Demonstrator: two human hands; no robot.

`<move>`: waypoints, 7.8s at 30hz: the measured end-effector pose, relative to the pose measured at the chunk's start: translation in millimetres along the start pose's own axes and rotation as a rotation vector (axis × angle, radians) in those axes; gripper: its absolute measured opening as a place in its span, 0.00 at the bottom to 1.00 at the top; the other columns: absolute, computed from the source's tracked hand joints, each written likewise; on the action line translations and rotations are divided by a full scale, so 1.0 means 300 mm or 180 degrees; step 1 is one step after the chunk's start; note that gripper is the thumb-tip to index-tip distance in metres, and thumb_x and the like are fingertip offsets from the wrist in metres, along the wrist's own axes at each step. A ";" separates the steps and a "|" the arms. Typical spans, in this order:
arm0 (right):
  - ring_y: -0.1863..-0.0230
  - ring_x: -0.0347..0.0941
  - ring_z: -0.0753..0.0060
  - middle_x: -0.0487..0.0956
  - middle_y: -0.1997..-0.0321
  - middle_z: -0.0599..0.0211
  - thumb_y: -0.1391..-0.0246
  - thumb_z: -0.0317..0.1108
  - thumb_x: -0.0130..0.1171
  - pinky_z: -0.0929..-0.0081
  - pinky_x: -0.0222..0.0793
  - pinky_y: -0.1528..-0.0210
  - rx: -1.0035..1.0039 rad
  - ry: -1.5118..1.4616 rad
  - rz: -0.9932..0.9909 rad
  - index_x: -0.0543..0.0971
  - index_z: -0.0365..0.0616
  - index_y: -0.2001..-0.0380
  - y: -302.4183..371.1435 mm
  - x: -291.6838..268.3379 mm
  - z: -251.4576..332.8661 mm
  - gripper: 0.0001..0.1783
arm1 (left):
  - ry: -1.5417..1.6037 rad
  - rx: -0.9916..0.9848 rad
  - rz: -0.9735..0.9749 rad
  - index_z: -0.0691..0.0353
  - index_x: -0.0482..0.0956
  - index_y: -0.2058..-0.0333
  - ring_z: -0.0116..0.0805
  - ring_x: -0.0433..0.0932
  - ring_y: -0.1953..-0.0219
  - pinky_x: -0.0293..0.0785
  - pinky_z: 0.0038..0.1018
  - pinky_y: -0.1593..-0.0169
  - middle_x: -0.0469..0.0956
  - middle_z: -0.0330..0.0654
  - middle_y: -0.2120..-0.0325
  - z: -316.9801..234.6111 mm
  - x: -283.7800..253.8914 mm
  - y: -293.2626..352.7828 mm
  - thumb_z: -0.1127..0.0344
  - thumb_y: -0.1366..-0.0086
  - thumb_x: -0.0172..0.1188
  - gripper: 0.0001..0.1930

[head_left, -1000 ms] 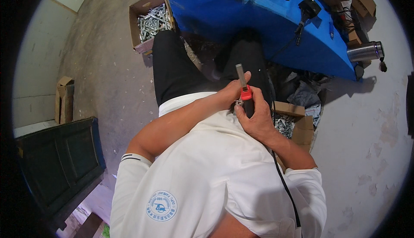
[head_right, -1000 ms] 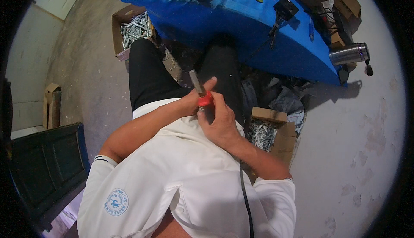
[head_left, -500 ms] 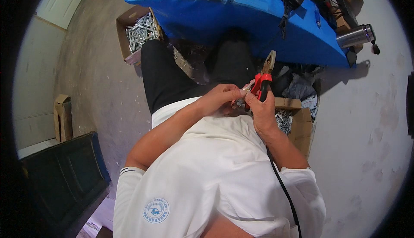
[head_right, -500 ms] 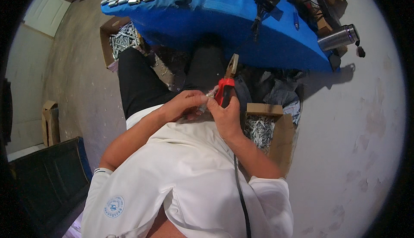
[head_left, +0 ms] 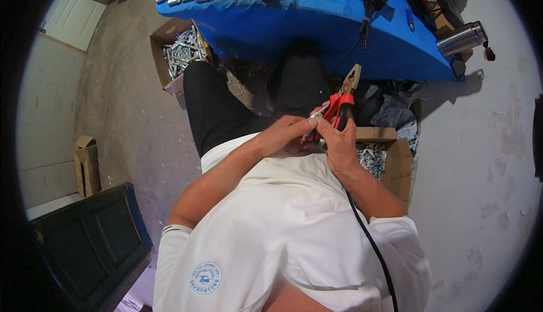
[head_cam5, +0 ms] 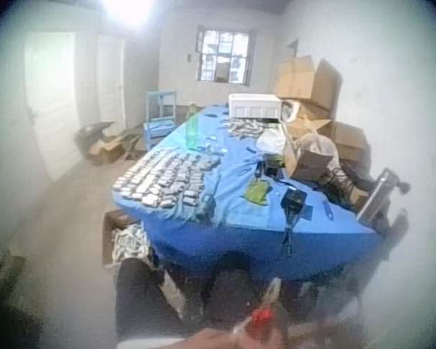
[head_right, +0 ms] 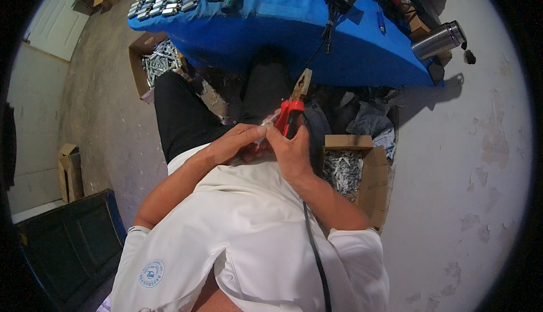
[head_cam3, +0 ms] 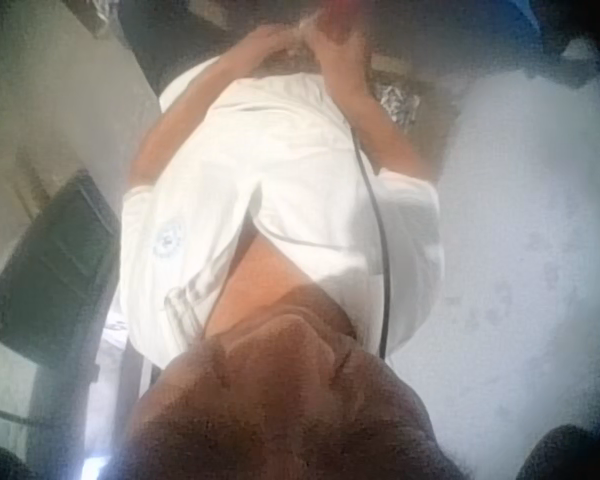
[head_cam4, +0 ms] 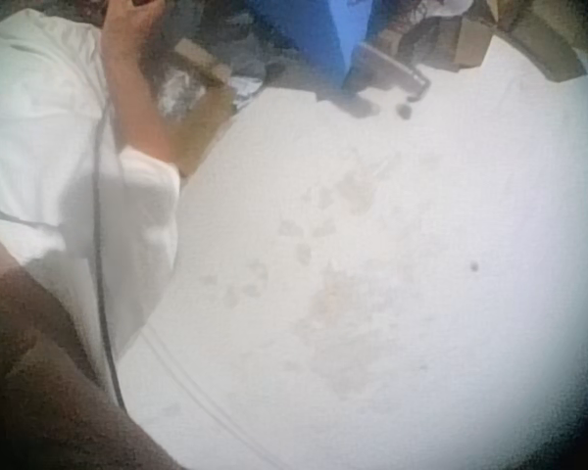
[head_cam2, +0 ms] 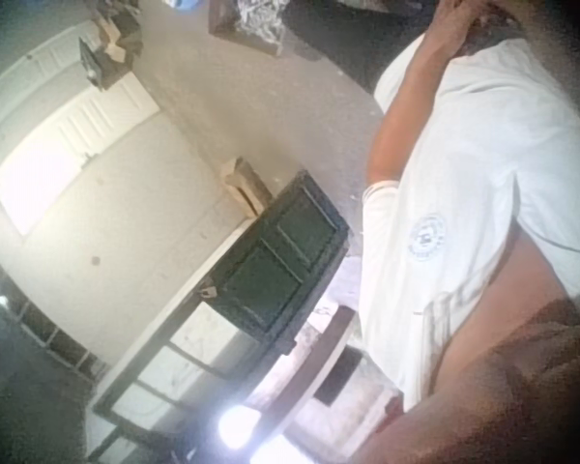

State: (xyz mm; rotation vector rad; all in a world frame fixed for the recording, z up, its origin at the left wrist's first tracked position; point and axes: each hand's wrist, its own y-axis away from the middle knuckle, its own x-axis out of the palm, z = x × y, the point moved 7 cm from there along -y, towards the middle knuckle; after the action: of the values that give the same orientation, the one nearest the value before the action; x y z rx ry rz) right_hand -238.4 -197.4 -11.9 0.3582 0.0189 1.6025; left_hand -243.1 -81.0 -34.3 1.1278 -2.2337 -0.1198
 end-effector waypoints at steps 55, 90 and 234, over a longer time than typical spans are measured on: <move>0.52 0.70 0.45 0.72 0.54 0.48 0.58 0.28 0.61 0.55 0.67 0.54 -0.0563 0.4837 0.0809 0.64 0.34 0.45 0.100 -0.090 0.100 0.34 | -0.0936 0.0551 -0.1076 0.62 0.76 0.68 0.15 0.58 0.81 0.53 0.18 0.79 0.65 0.27 0.82 0.018 -0.110 0.023 0.50 0.35 0.59 0.18; 0.69 0.75 0.75 0.77 0.67 0.67 0.57 0.30 0.51 0.78 0.71 0.67 0.1435 0.1214 0.1637 0.73 0.37 0.56 0.050 -0.118 0.045 0.21 | -0.0529 0.0279 -0.0173 0.57 0.69 0.73 0.18 0.55 0.80 0.52 0.20 0.77 0.61 0.28 0.82 0.005 -0.037 0.024 0.48 0.31 0.52 0.19; 0.43 0.66 0.44 0.69 0.47 0.44 0.56 0.35 0.54 0.61 0.62 0.42 0.0378 0.4353 0.1829 0.61 0.32 0.40 0.063 -0.102 0.109 0.37 | -0.2709 0.0838 -0.1192 0.67 0.77 0.65 0.51 0.74 0.76 0.69 0.40 0.69 0.76 0.54 0.78 -0.051 -0.052 0.034 0.61 0.35 0.54 0.13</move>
State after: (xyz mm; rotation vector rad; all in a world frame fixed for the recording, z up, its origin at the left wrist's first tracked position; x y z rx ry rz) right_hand -248.5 -235.3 16.8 -0.7642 1.1334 2.1299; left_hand -234.6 -59.9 -26.3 1.8969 -2.7717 -0.5647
